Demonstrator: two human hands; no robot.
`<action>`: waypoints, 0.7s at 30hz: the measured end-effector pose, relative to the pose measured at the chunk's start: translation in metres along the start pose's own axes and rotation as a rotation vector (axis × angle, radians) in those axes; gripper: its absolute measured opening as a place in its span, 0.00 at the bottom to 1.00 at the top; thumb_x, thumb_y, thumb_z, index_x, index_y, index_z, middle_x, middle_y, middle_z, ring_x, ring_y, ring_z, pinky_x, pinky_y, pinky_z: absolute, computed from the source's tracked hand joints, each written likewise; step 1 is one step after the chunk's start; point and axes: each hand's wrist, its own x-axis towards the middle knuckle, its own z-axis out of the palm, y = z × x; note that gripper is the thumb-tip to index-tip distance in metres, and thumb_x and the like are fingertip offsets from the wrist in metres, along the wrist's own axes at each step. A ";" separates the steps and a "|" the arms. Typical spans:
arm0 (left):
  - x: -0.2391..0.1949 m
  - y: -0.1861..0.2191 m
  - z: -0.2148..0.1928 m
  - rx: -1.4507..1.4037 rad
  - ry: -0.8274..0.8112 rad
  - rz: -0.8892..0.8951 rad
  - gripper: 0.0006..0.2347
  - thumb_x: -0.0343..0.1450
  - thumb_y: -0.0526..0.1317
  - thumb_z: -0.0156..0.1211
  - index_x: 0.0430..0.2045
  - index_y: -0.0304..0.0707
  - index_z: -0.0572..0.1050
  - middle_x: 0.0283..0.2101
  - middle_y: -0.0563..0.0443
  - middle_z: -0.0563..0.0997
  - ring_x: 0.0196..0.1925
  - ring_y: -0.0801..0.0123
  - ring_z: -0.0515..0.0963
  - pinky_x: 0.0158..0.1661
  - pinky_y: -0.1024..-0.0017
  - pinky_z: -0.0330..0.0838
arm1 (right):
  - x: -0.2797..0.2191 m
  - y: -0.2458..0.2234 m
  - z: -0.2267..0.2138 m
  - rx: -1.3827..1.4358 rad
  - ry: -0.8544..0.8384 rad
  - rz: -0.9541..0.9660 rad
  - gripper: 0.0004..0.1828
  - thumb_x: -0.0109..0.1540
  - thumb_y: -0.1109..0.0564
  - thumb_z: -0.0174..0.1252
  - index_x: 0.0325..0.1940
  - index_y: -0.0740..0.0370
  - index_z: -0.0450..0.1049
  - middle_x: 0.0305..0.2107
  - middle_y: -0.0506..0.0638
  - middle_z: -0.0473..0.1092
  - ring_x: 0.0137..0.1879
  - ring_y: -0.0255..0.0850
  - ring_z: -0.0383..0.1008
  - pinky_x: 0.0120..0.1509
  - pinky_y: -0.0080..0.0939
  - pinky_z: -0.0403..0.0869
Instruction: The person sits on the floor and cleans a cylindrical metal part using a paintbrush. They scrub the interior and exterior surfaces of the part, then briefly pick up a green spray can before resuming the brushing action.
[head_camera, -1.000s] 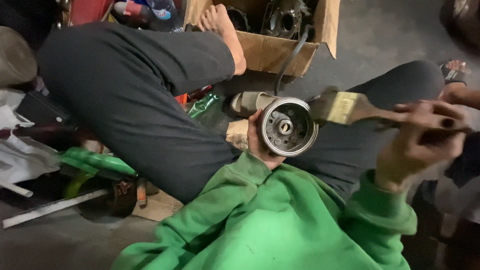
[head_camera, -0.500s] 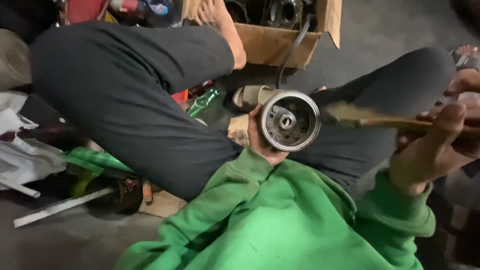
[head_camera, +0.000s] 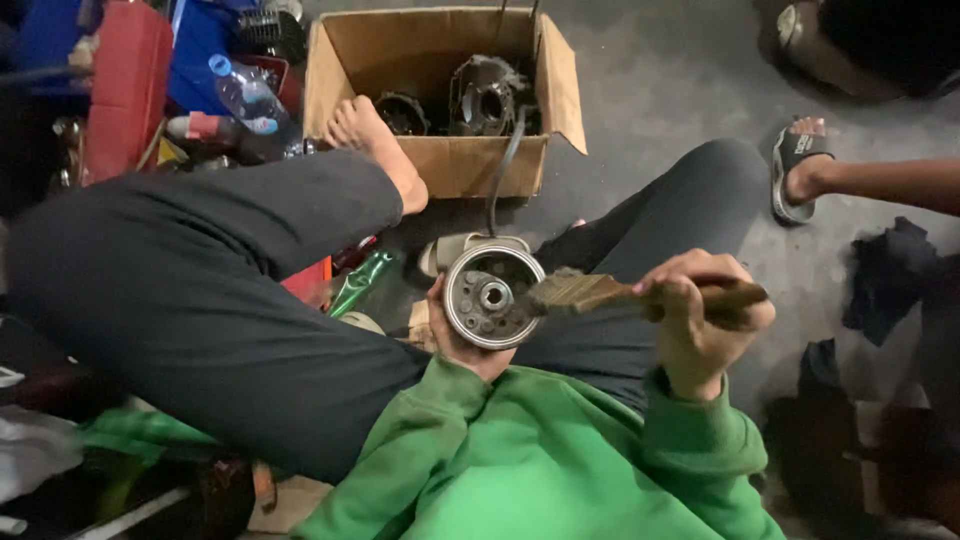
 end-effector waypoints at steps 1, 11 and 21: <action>0.001 0.001 0.003 0.007 -0.003 0.002 0.18 0.66 0.57 0.64 0.44 0.51 0.82 0.53 0.49 0.82 0.58 0.54 0.77 0.57 0.54 0.73 | 0.004 0.001 0.000 -0.038 0.004 -0.026 0.18 0.67 0.56 0.60 0.26 0.67 0.68 0.15 0.59 0.67 0.13 0.33 0.61 0.17 0.31 0.59; 0.000 0.002 0.006 0.043 0.003 0.010 0.19 0.65 0.57 0.64 0.44 0.50 0.82 0.52 0.48 0.83 0.57 0.54 0.77 0.56 0.54 0.74 | 0.006 -0.018 0.028 -0.059 -0.293 0.124 0.12 0.65 0.53 0.61 0.33 0.64 0.78 0.22 0.53 0.75 0.25 0.32 0.71 0.27 0.30 0.66; 0.010 0.027 0.010 0.070 0.035 -0.046 0.19 0.65 0.57 0.63 0.44 0.49 0.81 0.51 0.47 0.83 0.56 0.54 0.78 0.55 0.55 0.74 | 0.000 -0.013 0.020 0.088 -0.263 0.222 0.17 0.70 0.49 0.54 0.41 0.67 0.78 0.34 0.58 0.77 0.39 0.42 0.80 0.43 0.39 0.79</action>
